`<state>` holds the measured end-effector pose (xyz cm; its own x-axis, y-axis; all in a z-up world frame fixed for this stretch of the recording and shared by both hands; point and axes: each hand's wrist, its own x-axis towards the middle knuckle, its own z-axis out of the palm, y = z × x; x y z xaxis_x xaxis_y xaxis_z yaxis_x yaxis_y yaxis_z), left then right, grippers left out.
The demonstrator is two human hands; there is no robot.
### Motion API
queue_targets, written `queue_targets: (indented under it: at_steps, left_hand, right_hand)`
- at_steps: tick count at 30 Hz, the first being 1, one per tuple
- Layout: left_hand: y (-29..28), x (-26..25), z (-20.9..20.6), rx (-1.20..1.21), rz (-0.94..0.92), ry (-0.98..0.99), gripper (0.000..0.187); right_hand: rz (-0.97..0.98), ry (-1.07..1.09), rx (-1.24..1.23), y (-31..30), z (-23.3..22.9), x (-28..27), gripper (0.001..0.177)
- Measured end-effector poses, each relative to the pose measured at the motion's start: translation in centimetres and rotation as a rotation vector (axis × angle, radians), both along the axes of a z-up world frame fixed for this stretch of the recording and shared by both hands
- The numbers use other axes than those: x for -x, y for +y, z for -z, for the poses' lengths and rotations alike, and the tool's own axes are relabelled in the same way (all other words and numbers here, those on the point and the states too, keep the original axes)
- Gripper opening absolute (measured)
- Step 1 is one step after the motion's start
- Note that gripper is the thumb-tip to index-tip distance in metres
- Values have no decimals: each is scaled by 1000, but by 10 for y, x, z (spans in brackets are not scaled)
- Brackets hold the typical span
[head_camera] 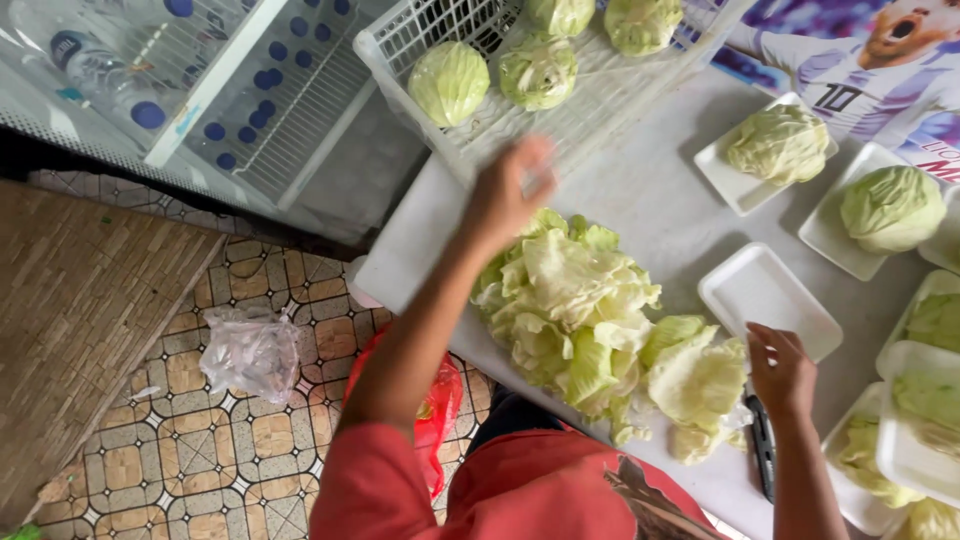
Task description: Peeling outer leaves from cabbages and placing them on foam trays for packaging
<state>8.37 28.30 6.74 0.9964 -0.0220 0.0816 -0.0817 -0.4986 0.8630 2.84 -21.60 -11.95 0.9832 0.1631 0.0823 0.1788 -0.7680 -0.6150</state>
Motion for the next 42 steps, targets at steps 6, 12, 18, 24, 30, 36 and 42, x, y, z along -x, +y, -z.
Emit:
queue_targets:
  at_steps: [6, 12, 18, 24, 30, 36, 42]
  left_hand:
    - [105, -181, 90, -675, -497, 267, 101]
    - [109, -232, 105, -816, -439, 831, 98]
    - [107, -231, 119, -857, -613, 761, 85]
    - [111, -210, 58, -548, -682, 581, 100]
    - [92, -134, 13, 552, -21, -7, 83]
    - [-43, -31, 60, 1456, 4, 158, 48]
    - [-177, 35, 97, 1841, -81, 469, 50]
  right_hand:
    - [245, -72, 45, 1, -21, 57, 17]
    - [426, -141, 151, -38, 7, 131, 14]
    - [647, 4, 162, -35, -11, 170, 20]
    - [605, 31, 96, -50, -11, 159, 20]
    - [556, 367, 196, -63, 7, 131, 58]
    - [534, 172, 255, -73, 50, 138, 68]
    - [481, 129, 221, -47, 44, 153, 59]
